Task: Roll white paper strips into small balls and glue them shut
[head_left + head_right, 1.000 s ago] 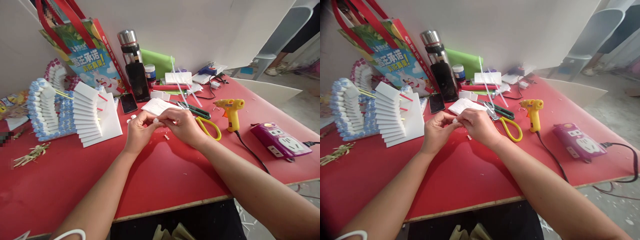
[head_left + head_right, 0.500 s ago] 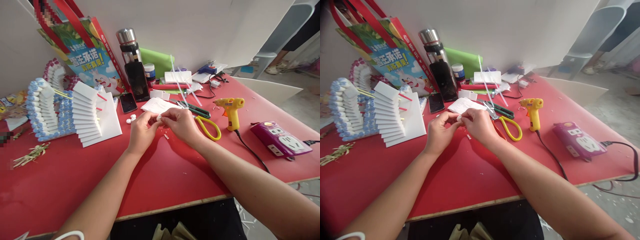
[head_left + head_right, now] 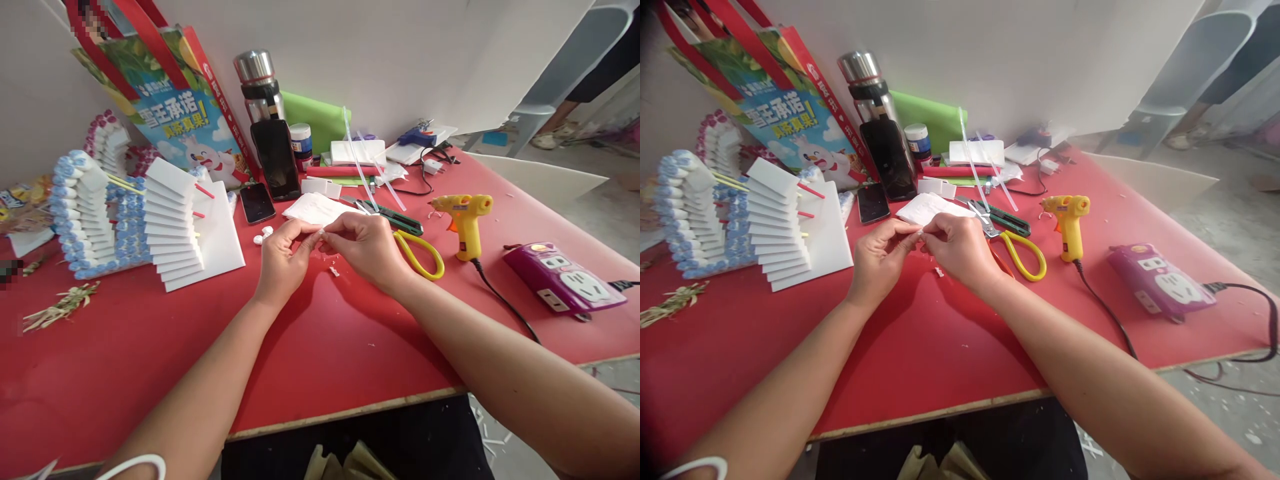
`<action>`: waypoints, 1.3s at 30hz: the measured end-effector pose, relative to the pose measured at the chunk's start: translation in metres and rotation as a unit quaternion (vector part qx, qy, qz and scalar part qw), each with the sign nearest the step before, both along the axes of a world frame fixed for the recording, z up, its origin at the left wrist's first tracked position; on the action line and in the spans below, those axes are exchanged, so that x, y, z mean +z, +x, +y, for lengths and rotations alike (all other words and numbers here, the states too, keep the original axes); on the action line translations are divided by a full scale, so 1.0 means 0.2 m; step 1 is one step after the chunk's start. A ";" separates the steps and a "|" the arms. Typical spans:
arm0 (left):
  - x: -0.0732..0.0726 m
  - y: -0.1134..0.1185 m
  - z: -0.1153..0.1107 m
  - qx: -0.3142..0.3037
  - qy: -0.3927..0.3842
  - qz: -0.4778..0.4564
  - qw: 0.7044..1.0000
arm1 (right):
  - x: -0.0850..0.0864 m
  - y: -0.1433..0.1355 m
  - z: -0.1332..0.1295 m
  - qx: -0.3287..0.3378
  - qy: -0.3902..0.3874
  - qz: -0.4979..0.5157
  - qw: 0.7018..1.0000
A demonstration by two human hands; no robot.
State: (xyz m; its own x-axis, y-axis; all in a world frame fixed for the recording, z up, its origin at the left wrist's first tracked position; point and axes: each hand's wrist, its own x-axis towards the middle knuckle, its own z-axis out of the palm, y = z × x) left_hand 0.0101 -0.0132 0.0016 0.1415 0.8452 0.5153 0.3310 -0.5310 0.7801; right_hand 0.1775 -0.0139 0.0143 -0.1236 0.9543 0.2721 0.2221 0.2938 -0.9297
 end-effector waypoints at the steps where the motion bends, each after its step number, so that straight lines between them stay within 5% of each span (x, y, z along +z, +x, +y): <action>1: 0.00 0.00 0.00 -0.003 0.003 0.014 1.000 | 0.00 0.00 0.01 0.007 -0.014 0.017 1.000; 11: 0.02 -0.02 0.01 0.001 0.087 0.134 0.987 | 0.02 0.02 0.03 0.059 -0.096 0.112 0.987; 18: 0.01 0.00 0.02 -0.013 -0.107 -0.036 0.993 | 0.02 0.03 0.03 0.058 -0.084 0.050 0.994; 23: -0.03 0.00 0.04 -0.092 -0.201 -0.183 0.958 | 0.01 0.02 0.03 0.025 -0.031 0.002 0.999; 29: -0.03 0.01 0.04 -0.148 -0.259 -0.236 0.925 | 0.03 0.02 0.02 -0.027 -0.008 -0.048 0.998; 35: -0.02 -0.02 0.05 -0.179 -0.377 -0.330 0.847 | 0.06 0.04 0.03 0.034 -0.090 0.107 0.990; 39: -0.02 -0.04 0.06 -0.219 -0.427 -0.391 0.785 | 0.08 0.05 0.04 0.003 -0.092 0.147 0.985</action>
State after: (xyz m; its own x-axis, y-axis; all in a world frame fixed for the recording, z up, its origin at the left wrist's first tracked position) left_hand 0.0015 -0.0011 -0.0021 0.4372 0.8887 -0.1383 -0.4960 0.3665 0.7872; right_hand 0.1874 -0.0053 0.0306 -0.0717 0.9903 0.1187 -0.0659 0.1140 -0.9913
